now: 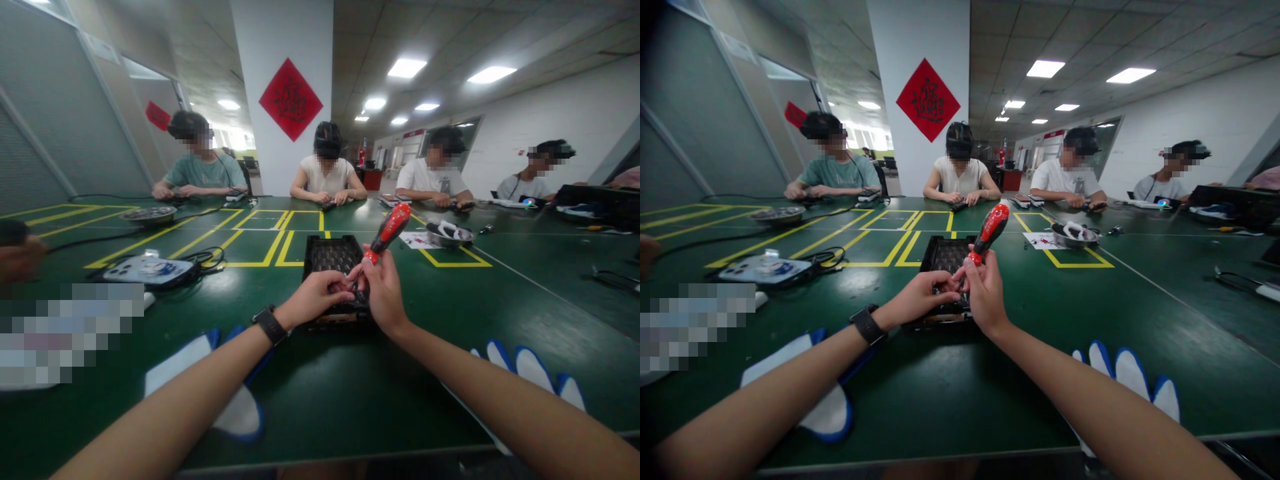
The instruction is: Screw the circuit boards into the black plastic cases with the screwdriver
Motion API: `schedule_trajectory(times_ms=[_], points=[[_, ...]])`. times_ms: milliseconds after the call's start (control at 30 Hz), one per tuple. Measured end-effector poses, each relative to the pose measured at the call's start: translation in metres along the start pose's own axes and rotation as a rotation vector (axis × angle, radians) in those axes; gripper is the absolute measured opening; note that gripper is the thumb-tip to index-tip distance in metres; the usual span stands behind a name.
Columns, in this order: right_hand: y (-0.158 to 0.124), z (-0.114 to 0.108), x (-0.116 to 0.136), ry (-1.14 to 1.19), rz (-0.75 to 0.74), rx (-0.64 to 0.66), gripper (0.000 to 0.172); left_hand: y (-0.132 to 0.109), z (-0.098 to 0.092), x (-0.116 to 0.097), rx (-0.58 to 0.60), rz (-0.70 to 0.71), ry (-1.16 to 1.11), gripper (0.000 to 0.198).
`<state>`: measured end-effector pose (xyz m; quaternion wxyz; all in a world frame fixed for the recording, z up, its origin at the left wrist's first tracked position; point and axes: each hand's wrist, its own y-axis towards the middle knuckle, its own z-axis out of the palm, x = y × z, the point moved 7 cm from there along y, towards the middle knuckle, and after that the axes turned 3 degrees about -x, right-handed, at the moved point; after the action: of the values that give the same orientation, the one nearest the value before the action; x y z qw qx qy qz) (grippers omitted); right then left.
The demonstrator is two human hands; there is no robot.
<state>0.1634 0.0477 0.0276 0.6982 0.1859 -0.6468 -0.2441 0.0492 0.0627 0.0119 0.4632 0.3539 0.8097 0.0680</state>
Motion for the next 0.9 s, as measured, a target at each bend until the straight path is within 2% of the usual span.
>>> schedule_trajectory(times_ms=[133,400,733,900], points=[[-0.0007,0.0031,0.0019,-0.005,0.003,0.036,0.029,0.0001,-0.0007,0.0055,-0.021,-0.053,-0.006,0.024],[0.0023,0.0052,-0.0064,0.047,0.041,0.097,0.023,-0.0006,0.0042,0.0019,0.070,-0.030,-0.138,0.018],[0.0011,0.0087,-0.0009,0.075,-0.004,0.114,0.029,0.0001,0.0002,0.0090,-0.021,-0.068,-0.077,0.025],[0.0024,0.0075,-0.0041,0.085,0.028,0.118,0.036,-0.0005,0.0028,0.0064,0.014,-0.036,-0.125,0.021]])
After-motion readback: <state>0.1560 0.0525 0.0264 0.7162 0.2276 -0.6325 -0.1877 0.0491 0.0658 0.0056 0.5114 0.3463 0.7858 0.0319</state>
